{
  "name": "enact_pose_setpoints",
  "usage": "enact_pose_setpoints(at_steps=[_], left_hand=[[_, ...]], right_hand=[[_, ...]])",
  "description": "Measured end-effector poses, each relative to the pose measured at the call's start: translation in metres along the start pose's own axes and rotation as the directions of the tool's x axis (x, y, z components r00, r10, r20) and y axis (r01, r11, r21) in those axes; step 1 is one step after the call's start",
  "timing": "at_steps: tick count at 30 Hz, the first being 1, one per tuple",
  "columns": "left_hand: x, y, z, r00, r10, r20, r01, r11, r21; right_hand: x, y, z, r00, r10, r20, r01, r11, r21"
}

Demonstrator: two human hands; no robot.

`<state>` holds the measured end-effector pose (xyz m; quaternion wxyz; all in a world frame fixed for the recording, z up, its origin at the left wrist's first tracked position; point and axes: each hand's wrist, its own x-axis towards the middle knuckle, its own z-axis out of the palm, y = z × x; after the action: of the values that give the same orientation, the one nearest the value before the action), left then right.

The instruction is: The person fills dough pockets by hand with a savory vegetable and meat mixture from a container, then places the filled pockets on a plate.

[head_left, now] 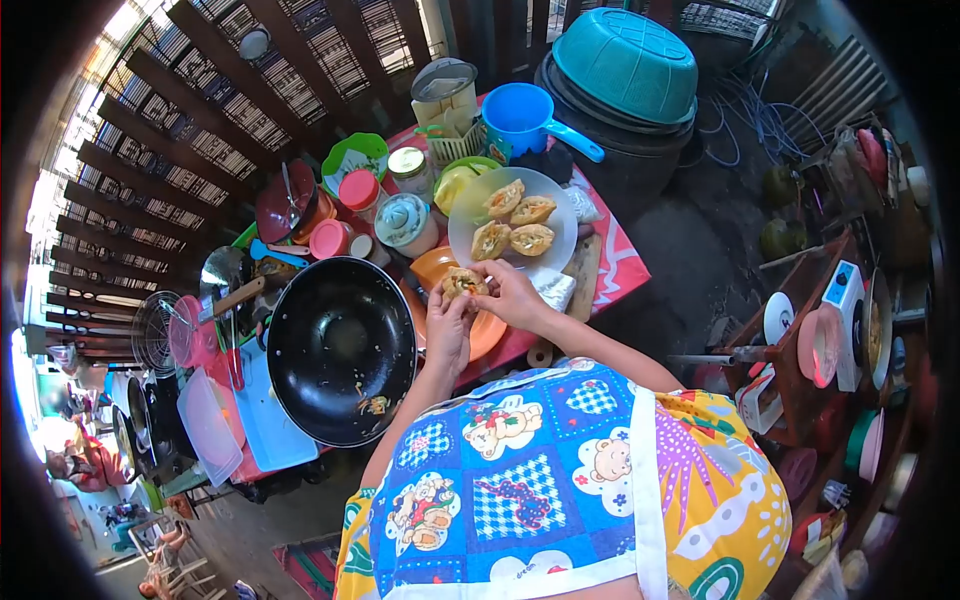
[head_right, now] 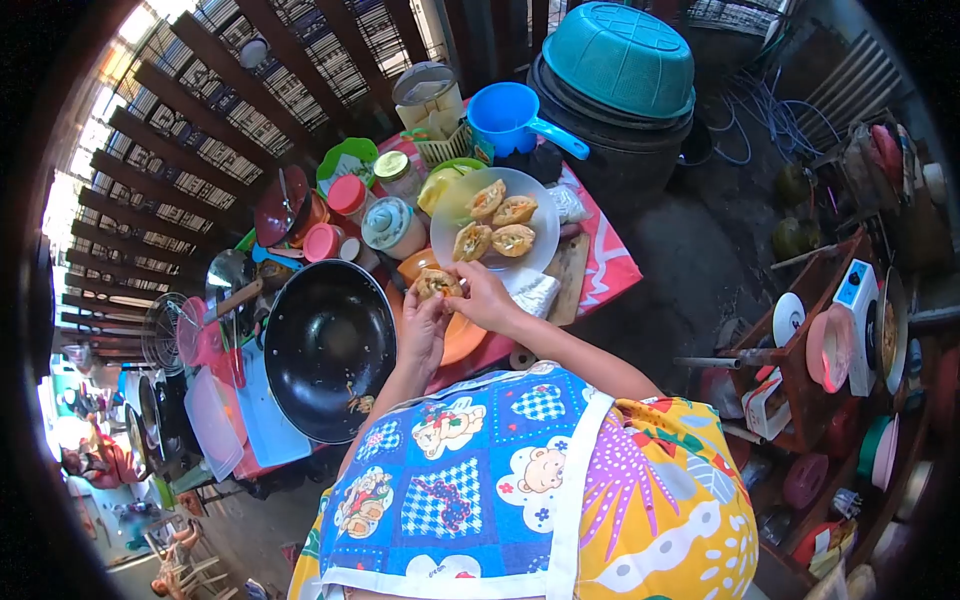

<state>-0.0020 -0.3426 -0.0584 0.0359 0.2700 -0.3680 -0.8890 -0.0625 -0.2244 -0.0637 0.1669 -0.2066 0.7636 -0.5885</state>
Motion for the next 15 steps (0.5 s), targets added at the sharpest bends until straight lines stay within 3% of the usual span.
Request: enact_pose_setpoints(at_steps=[1,5,7,9,11,13,15], left_hand=[[0.007,-0.009,-0.002,1.000,-0.022,0.002,0.022,0.999,0.041],[0.023,-0.021,0.004,0.996,-0.083,0.009,0.082,0.992,0.097],[0.025,-0.021,0.011,0.995,-0.103,0.006,0.101,0.989,0.109],[0.028,-0.022,0.013,0.996,-0.085,0.037,0.068,0.943,0.324],[0.030,-0.022,0.018,0.995,-0.081,0.062,0.047,0.905,0.423],[0.037,-0.027,0.021,0.992,-0.075,0.098,0.013,0.855,0.519],[0.049,-0.036,0.018,0.986,-0.036,0.160,-0.095,0.667,0.739]], right_hand=[[-0.002,-0.007,-0.009,1.000,0.016,0.002,-0.016,0.996,-0.083],[0.000,0.003,-0.041,0.996,-0.032,0.080,0.038,0.996,-0.078],[0.011,0.013,-0.071,0.998,-0.046,0.042,0.048,0.998,-0.048],[0.025,0.044,-0.102,0.955,-0.241,-0.171,0.159,0.907,-0.390],[0.044,0.054,-0.129,0.968,-0.171,-0.187,0.055,0.863,-0.502],[0.059,0.053,-0.138,0.981,-0.173,-0.093,0.090,0.817,-0.569],[0.074,0.054,-0.139,0.979,-0.201,0.042,0.180,0.740,-0.648]])
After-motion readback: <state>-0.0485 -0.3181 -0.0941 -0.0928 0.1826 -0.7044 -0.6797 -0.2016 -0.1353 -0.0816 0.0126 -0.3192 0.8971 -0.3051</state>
